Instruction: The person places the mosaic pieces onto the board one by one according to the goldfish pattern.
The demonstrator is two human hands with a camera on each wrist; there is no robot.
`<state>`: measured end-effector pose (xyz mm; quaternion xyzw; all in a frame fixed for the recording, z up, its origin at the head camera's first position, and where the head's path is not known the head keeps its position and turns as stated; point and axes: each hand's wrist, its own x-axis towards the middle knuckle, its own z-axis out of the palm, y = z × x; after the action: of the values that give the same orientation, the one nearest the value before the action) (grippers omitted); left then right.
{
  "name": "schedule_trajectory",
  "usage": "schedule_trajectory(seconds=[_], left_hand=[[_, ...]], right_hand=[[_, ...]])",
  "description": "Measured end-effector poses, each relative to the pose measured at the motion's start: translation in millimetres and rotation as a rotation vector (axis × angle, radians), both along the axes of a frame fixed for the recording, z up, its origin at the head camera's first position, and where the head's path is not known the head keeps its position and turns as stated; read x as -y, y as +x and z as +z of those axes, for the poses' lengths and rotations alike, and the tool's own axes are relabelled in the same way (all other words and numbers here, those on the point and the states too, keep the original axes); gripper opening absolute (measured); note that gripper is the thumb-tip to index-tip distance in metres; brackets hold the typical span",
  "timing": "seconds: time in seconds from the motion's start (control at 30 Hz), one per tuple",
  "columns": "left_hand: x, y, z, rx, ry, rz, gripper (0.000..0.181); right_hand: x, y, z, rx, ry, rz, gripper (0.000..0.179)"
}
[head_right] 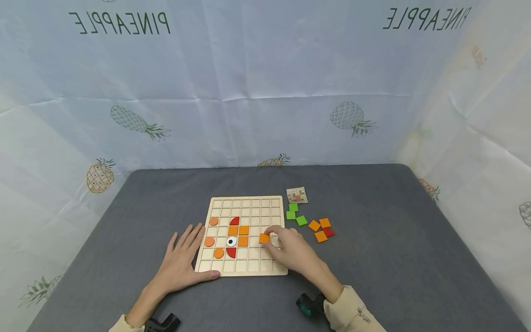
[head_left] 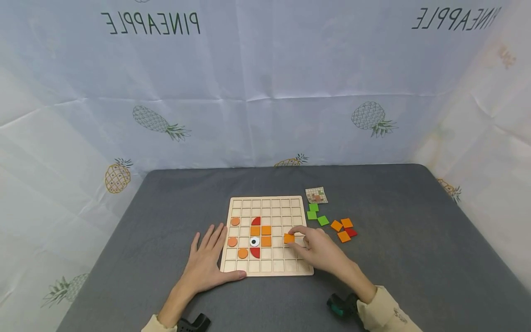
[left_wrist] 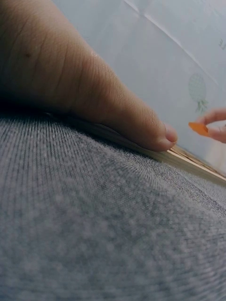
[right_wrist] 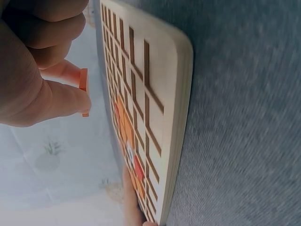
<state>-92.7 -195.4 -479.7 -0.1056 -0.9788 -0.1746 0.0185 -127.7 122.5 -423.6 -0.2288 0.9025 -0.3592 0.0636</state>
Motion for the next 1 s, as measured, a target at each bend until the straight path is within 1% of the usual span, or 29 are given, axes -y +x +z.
schedule_trajectory(seconds=[0.27,0.4,0.7,1.0], left_hand=[[0.0,-0.9,0.0,0.006,-0.007,0.007,0.13],[0.0,-0.9,-0.4,0.011,-0.01,0.01,0.13],[-0.1,-0.6,-1.1,-0.017,-0.01,-0.005,0.13],[0.8,-0.9,-0.8,0.001,-0.011,-0.009,0.129]], right_hand=[[18.0,1.6,1.8,0.027,-0.01,0.052,0.026],[26.7,3.0,1.8,0.043,0.004,0.057,0.027],[39.5,3.7,-3.5,0.065,0.027,0.07,0.028],[46.7,4.4,-7.9,0.077,0.067,0.107,0.027]])
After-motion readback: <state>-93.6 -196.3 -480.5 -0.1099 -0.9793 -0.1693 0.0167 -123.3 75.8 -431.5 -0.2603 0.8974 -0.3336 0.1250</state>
